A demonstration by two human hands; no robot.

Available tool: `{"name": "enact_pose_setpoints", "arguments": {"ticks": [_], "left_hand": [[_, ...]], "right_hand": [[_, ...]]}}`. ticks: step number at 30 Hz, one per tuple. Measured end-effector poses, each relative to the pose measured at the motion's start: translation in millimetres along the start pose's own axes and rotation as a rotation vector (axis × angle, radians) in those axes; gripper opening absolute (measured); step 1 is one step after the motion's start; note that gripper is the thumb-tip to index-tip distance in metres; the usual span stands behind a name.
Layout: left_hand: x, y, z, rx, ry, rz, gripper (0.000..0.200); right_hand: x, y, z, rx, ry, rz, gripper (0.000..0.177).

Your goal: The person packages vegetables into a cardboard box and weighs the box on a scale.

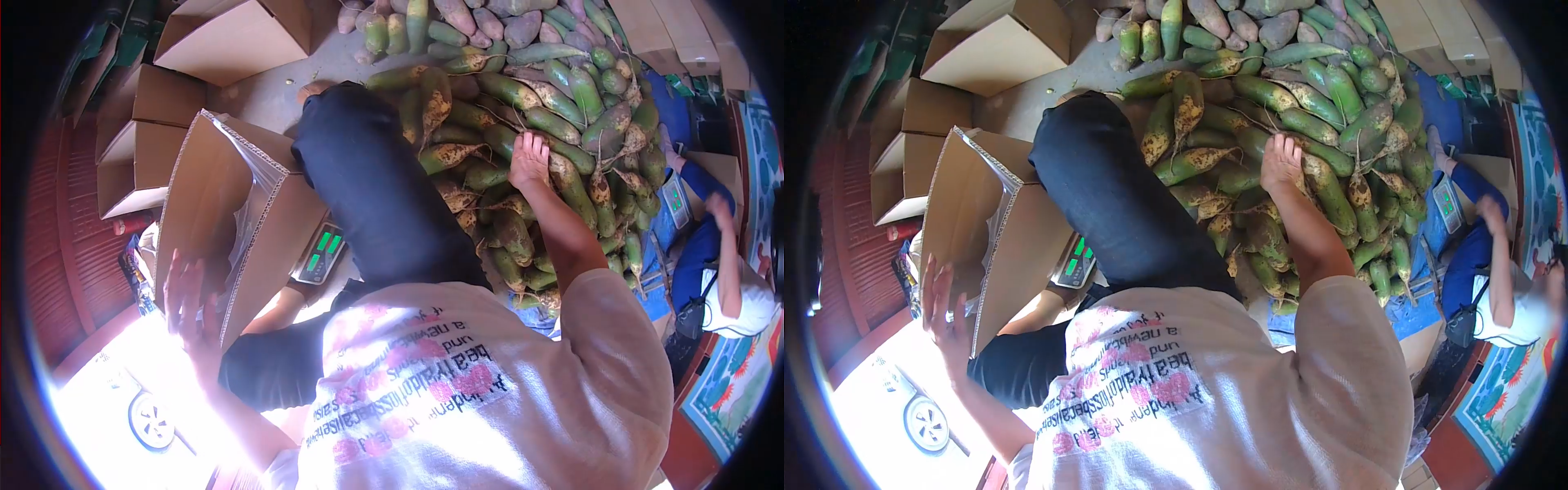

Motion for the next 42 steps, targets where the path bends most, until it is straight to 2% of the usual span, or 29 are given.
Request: {"name": "enact_pose_setpoints", "arguments": {"ticks": [5, 8, 12, 16, 18, 19, 22, 23, 26, 27, 29, 30, 31, 32, 34, 35, 36, 37, 40, 42], "left_hand": [[-6.9, 1.9, 0.6, 0.002, 0.001, -0.037, 0.034], [-13.0, -3.6, 1.9, -0.019, 0.026, -0.05, 0.034], [-19.0, -7.5, 2.3, -0.048, 0.044, -0.052, 0.035], [-19.9, -8.5, 7.0, -0.123, 0.046, -0.096, 0.035], [-13.9, -7.2, 4.6, -0.079, 0.045, -0.048, 0.035], [-9.3, -5.9, 3.5, -0.059, 0.044, -0.025, 0.036], [15.7, 4.5, -1.6, -0.1, 0.085, 0.053, 0.037], [28.2, 13.9, -4.0, -0.113, 0.069, 0.071, 0.037], [78.2, 61.4, -10.1, -0.213, 0.053, 0.159, 0.038], [96.2, 79.8, -8.8, -0.288, 0.066, 0.209, 0.04], [129.7, 113.4, 1.2, -0.485, 0.044, 0.242, 0.038], [145.8, 120.9, 17.5, -0.582, -0.016, 0.284, 0.043], [163.5, 131.4, 40.0, -0.689, -0.015, 0.325, 0.042], [177.6, 143.9, 63.3, -0.988, -0.185, 0.2, 0.042], [201.6, 171.6, 94.0, -0.881, -0.399, 0.018, 0.054], [211.8, 184.4, 117.0, -0.892, -0.388, 0.098, 0.062], [217.1, 197.7, 129.8, -0.934, -0.468, 0.036, 0.065], [222.6, 207.3, 150.3, -1.045, -0.346, 0.051, 0.055], [223.1, 224.7, 165.8, -1.331, -0.608, -0.235, 0.042], [223.9, 226.9, 175.2, -1.42, -0.491, -0.268, 0.036]], "right_hand": [[-3.0, -4.2, 20.2, -0.034, 0.198, 0.052, 0.029], [-1.9, -1.2, 26.8, -0.037, 0.075, 0.033, 0.037], [1.0, -4.5, 33.4, -0.091, 0.085, -0.024, 0.034], [14.6, -6.5, 49.1, -0.106, 0.056, -0.043, 0.043], [12.7, -5.6, 19.6, -0.075, 0.045, -0.078, 0.045], [16.9, -5.2, 5.5, -0.057, -0.138, -0.063, 0.062], [29.2, -0.1, -38.0, 0.193, -0.536, 0.006, 0.081], [35.4, 7.4, -38.7, 0.307, -0.588, 0.045, 0.084], [46.9, 30.3, -28.4, 0.748, -0.578, -0.021, 0.083], [43.7, 27.5, -60.9, 1.03, -0.598, -0.087, 0.081], [31.4, 29.8, -92.2, 1.462, -0.619, -0.093, 0.083], [27.2, 31.9, -107.9, 1.68, -0.615, -0.098, 0.084], [24.3, 32.5, -126.1, 1.716, -0.614, -0.165, 0.085], [22.7, 33.2, -140.6, 1.751, -0.67, -0.235, 0.084], [18.7, 33.4, -165.5, 1.814, -0.788, -0.379, 0.083], [15.6, 31.2, -176.8, 1.817, -0.813, -0.451, 0.085], [11.7, 28.9, -189.1, 1.845, -0.853, -0.479, 0.084], [8.0, 25.4, -201.3, 1.873, -0.897, -0.509, 0.084], [-1.9, 21.5, -200.9, 1.907, -0.997, -0.468, 0.081], [-4.7, 18.9, -199.9, 1.937, -1.021, -0.406, 0.079]]}}
Point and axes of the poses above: each hand's wrist, its own x-axis towards the middle knuckle, its own z-axis out of the palm, y = z × x, the point moved 3 cm from there along x, towards the middle knuckle, and after that the axes turned 2 degrees about -z, right-handed, at the moved point
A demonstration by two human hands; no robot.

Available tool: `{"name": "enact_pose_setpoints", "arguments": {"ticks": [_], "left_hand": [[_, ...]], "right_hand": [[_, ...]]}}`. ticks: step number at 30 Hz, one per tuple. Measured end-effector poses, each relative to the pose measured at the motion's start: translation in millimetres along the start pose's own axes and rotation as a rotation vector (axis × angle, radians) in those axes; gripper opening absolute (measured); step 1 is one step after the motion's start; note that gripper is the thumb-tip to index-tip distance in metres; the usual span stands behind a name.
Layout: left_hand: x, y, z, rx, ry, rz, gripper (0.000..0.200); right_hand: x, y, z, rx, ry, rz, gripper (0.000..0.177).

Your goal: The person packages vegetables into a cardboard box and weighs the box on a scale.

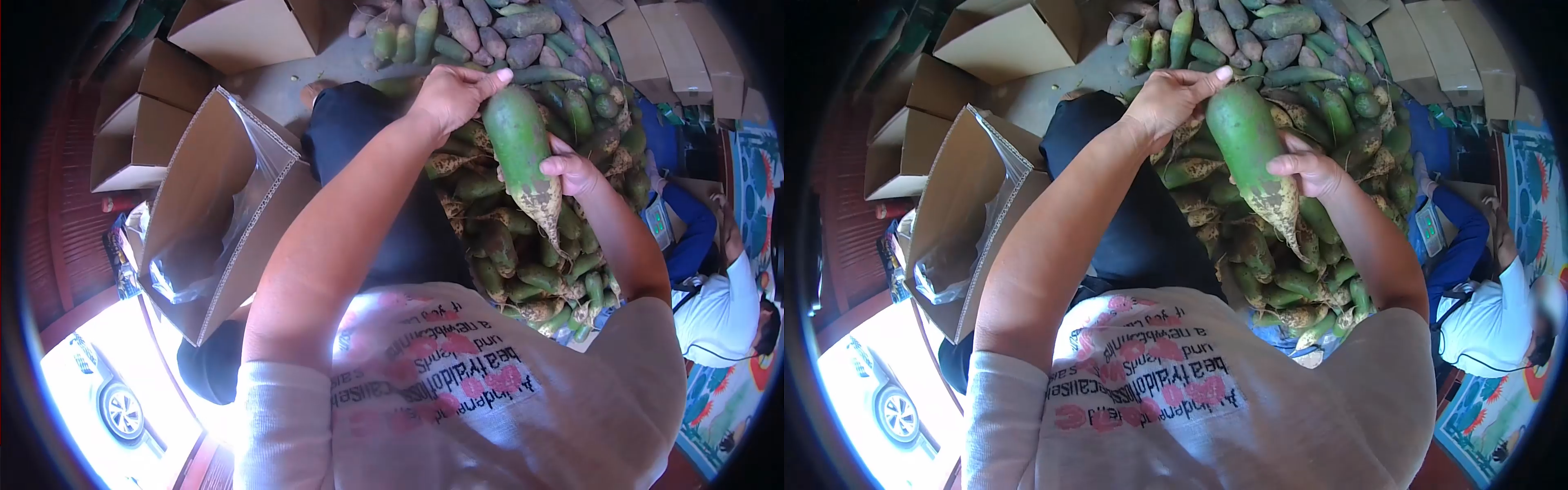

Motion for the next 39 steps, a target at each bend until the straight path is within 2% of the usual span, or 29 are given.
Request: {"name": "enact_pose_setpoints", "arguments": {"ticks": [2, 5, 6, 7, 8, 10, 13, 16, 18, 19, 20, 21, 22, 24, 25, 26, 27, 28, 29, 31, 33, 35, 36, 37, 38, 39], "left_hand": [[2.0, -2.2, -2.3, -0.012, 0.058, 0.058, 0.036], [-2.3, 14.5, -8.6, 0.44, 0.208, 0.205, 0.039], [-6.6, 28.7, -11.5, 0.615, 0.249, 0.253, 0.039], [-9.3, 39.0, -11.4, 0.722, 0.149, 0.216, 0.037], [-7.4, 39.8, -9.1, 0.864, 0.141, 0.238, 0.035], [-0.6, 43.2, -2.2, 1.152, 0.135, 0.275, 0.032], [-20.6, 55.3, -2.4, 1.148, 0.147, 0.094, 0.032], [-6.3, 37.2, -4.1, 1.117, 0.084, 0.101, 0.034], [2.8, 26.0, -3.0, 0.896, 0.131, 0.062, 0.035], [0.1, 34.8, -5.5, 0.733, 0.109, 0.217, 0.033], [-1.4, 46.4, -10.7, 0.574, 0.084, 0.381, 0.032], [7.1, 57.4, -20.1, 0.252, 0.193, 0.335, 0.029], [11.2, 68.7, -32.9, -0.077, 0.29, 0.295, 0.026], [-31.4, 114.7, -97.2, -0.068, 0.505, 0.454, 0.02], [-41.3, 129.2, -135.8, 0.143, 0.814, 0.645, 0.019], [-45.1, 137.8, -178.6, 0.193, 0.896, 0.721, 0.021], [2.6, 133.0, -237.2, 0.654, 1.004, 0.791, 0.025], [-59.2, 140.7, -272.1, 0.877, 1.043, 0.6, 0.029], [-107.4, 138.7, -299.1, 1.094, 1.033, 0.317, 0.038], [-164.7, 126.1, -347.4, 1.315, 0.897, -0.164, 0.064], [-209.9, 109.1, -373.4, 1.151, 0.735, -0.212, 0.052], [-237.0, 56.3, -379.3, 1.059, 0.858, 0.496, 0.021], [-281.5, 71.3, -336.1, 1.096, 0.748, 0.357, 0.019], [-293.5, 51.8, -321.8, 1.108, 0.692, 0.266, 0.023], [-301.8, 32.5, -307.1, 1.133, 0.565, 0.059, 0.027], [-307.8, 10.5, -295.7, 1.155, 0.483, -0.065, 0.03]], "right_hand": [[1.4, -0.6, 6.6, 0.067, 0.038, -0.006, 0.077], [2.6, -10.8, 12.3, 0.135, 0.005, -0.014, 0.075], [2.2, -15.7, 9.8, 0.019, 0.078, -0.023, 0.075], [0.8, -20.4, 6.0, -0.094, 0.151, -0.031, 0.075], [0.3, -24.9, 1.9, -0.208, 0.219, -0.04, 0.075], [-1.1, -33.0, -1.9, -0.356, 0.235, -0.035, 0.078], [0.6, -42.2, 4.4, -0.645, 0.283, -0.08, 0.087], [-1.8, -41.7, -7.3, -0.884, 0.372, -0.111, 0.087], [-3.2, -42.7, -13.1, -1.014, 0.389, -0.076, 0.088], [-1.7, -44.5, -14.5, -1.178, 0.44, -0.044, 0.087], [2.2, -40.1, -23.6, -1.197, 0.426, -0.106, 0.086], [5.5, -44.1, -25.3, -1.584, 0.442, -0.096, 0.086], [6.7, -44.0, -28.5, -1.626, 0.484, -0.023, 0.086], [4.6, -49.3, -38.2, -1.686, 0.53, 0.069, 0.083], [0.9, -53.6, -46.2, -1.698, 0.537, 0.087, 0.081], [-0.1, -58.9, -55.9, -1.705, 0.55, 0.105, 0.079], [-0.5, -66.5, -66.5, -1.647, 0.529, 0.056, 0.078], [-2.1, -74.5, -77.9, -1.588, 0.509, 0.016, 0.076], [-0.4, -80.3, -81.3, -1.528, 0.492, -0.023, 0.075], [13.0, -110.3, -50.4, -1.653, 0.511, -0.145, 0.075], [32.9, -144.6, -4.8, -1.686, 0.516, -0.27, 0.077], [61.5, -176.9, 56.9, -1.642, 0.465, -0.338, 0.079], [77.8, -189.9, 95.7, -1.623, 0.423, -0.346, 0.079], [96.2, -199.6, 138.3, -1.688, 0.306, -0.366, 0.078], [116.1, -205.2, 180.0, -1.752, 0.188, -0.384, 0.077], [135.6, -205.8, 218.1, -1.854, 0.07, -0.432, 0.078]]}}
Point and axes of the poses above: each hand's wrist, its own x-axis towards the middle knuckle, its own z-axis out of the palm, y = z × x, the point moved 3 cm from there along x, towards the middle knuckle, and after that the axes turned 2 degrees about -z, right-handed, at the moved point
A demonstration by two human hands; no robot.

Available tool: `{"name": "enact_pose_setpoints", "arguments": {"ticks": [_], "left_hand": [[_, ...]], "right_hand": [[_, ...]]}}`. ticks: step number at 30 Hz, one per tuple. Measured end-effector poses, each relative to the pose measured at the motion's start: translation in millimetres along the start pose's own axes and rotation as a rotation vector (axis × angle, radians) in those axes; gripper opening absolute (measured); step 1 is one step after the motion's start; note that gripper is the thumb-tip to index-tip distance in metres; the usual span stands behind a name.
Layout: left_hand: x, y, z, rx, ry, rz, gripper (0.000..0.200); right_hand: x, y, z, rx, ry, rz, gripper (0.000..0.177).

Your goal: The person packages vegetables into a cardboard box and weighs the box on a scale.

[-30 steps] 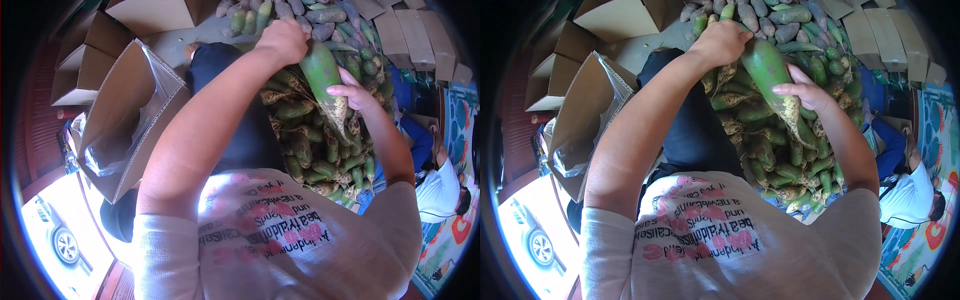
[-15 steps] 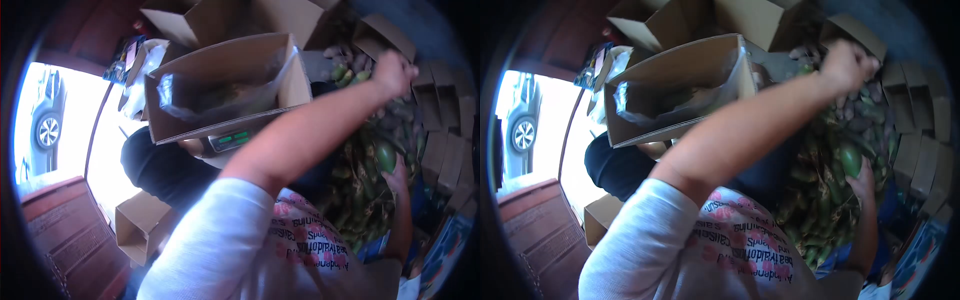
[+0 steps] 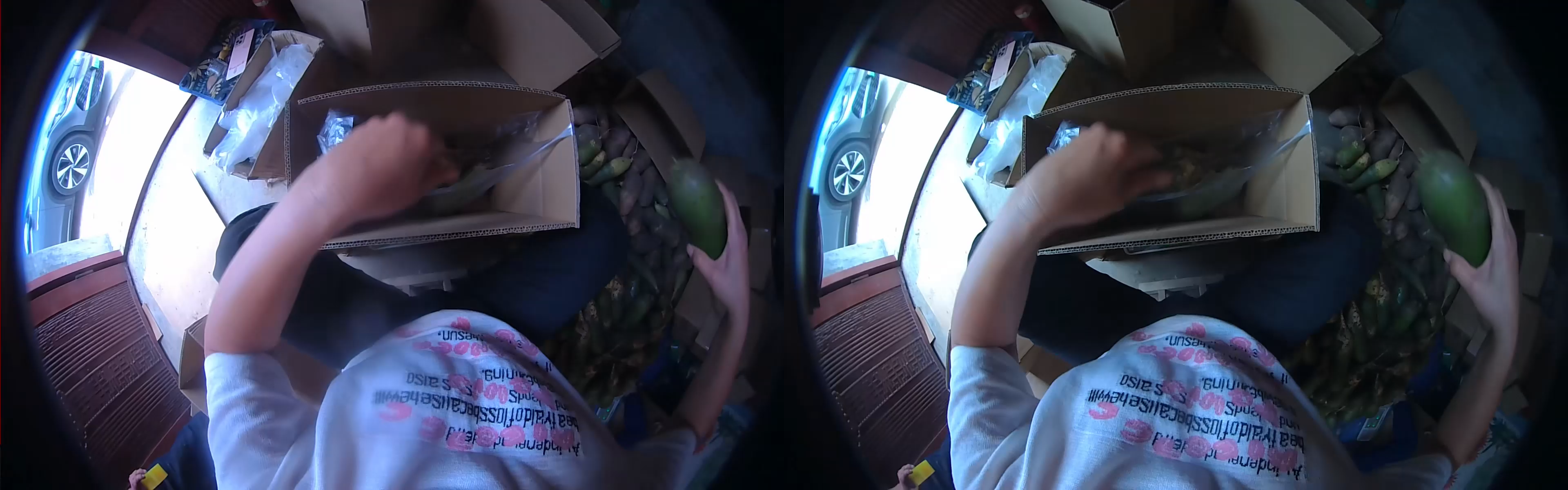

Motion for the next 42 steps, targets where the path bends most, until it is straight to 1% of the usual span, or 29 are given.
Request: {"name": "enact_pose_setpoints", "arguments": {"ticks": [1, 2, 3, 5, 6, 7, 9, 11, 12, 13, 16, 19, 20, 22, 23, 26, 29, 32, 35, 38, 41, 42], "left_hand": [[-12.0, -10.3, 23.2, 0.097, -0.137, -0.027, 0.032], [-21.1, -11.6, 27.9, 0.103, -0.293, -0.103, 0.023], [-26.9, -17.4, 33.4, 0.175, -0.274, -0.093, 0.02], [-39.1, -34.2, 45.4, 0.317, -0.233, -0.079, 0.014], [-41.6, -32.6, 37.0, 0.321, -0.306, -0.137, 0.013], [-45.1, -36.7, 37.6, 0.322, -0.262, -0.131, 0.013], [-51.8, -45.1, 38.4, 0.325, -0.174, -0.118, 0.013], [-56.4, -44.0, 33.4, 0.292, -0.242, -0.125, 0.014], [-58.0, -42.5, 32.0, 0.275, -0.276, -0.128, 0.015], [-59.0, -41.4, 32.6, 0.287, -0.261, -0.115, 0.016], [-61.4, -42.2, 34.7, 0.298, -0.211, -0.074, 0.021], [-63.0, -43.5, 31.5, 0.326, -0.166, -0.076, 0.021], [-63.0, -43.7, 32.2, 0.317, -0.182, -0.083, 0.021], [-63.0, -42.8, 35.5, 0.296, -0.22, -0.092, 0.02], [-63.4, -43.5, 36.0, 0.297, -0.207, -0.075, 0.021], [-64.1, -43.7, 34.8, 0.275, -0.182, -0.042, 0.022], [-63.2, -43.5, 32.1, 0.214, -0.184, -0.065, 0.021], [-64.1, -44.8, 35.8, 0.216, -0.175, -0.081, 0.019], [-60.4, -43.2, 29.9, 0.12, -0.28, -0.157, 0.02], [-59.1, -41.7, 33.7, 0.155, -0.084, -0.112, 0.021], [-54.9, -41.7, 36.4, 0.103, -0.301, -0.194, 0.023], [-55.6, -41.4, 34.9, 0.119, -0.269, -0.161, 0.023]], "right_hand": [[27.5, -30.9, 0.0, -0.08, -0.044, -0.118, 0.08], [56.2, -61.5, 4.2, -0.064, -0.14, -0.253, 0.077], [82.7, -90.1, 12.2, -0.046, -0.236, -0.386, 0.075], [123.5, -131.6, 46.4, -0.053, -0.413, -0.422, 0.068], [139.7, -146.5, 67.5, -0.112, -0.503, -0.434, 0.066], [154.6, -160.3, 90.3, -0.17, -0.591, -0.448, 0.065], [180.5, -183.6, 139.8, -0.264, -0.93, -0.265, 0.061], [195.0, -196.3, 186.5, -0.289, -1.034, -0.259, 0.06], [201.8, -200.8, 208.7, -0.306, -1.045, -0.282, 0.06], [205.6, -204.8, 229.8, -0.323, -1.057, -0.307, 0.06], [202.9, -218.7, 277.0, -0.285, -0.82, -0.465, 0.062], [182.7, -214.8, 317.6, -0.395, -0.338, -0.648, 0.053], [182.0, -216.6, 324.1, -0.443, -0.245, -0.659, 0.042], [181.2, -208.6, 332.3, -0.499, -0.284, -0.702, 0.036], [180.4, -208.4, 333.1, -0.523, -0.304, -0.72, 0.034], [177.2, -205.1, 333.0, -0.505, -0.212, -0.798, 0.035], [176.3, -197.6, 322.1, -0.418, -0.209, -0.678, 0.037], [180.6, -172.5, 325.0, -0.534, -0.383, -0.488, 0.04], [187.3, -153.0, 331.8, -0.362, -0.504, -0.454, 0.038], [186.0, -162.5, 351.6, -0.237, -0.46, -0.591, 0.038], [190.1, -162.5, 354.4, -0.306, -0.412, -0.551, 0.038], [193.5, -158.6, 359.9, -0.302, -0.404, -0.521, 0.033]]}}
Point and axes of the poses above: each hand's wrist, its own x-axis towards the middle knuckle, its own z-axis out of the palm, y = z × x, the point moved 3 cm from there along x, towards the middle knuckle, and after that the axes turned 2 degrees about -z, right-handed, at the moved point
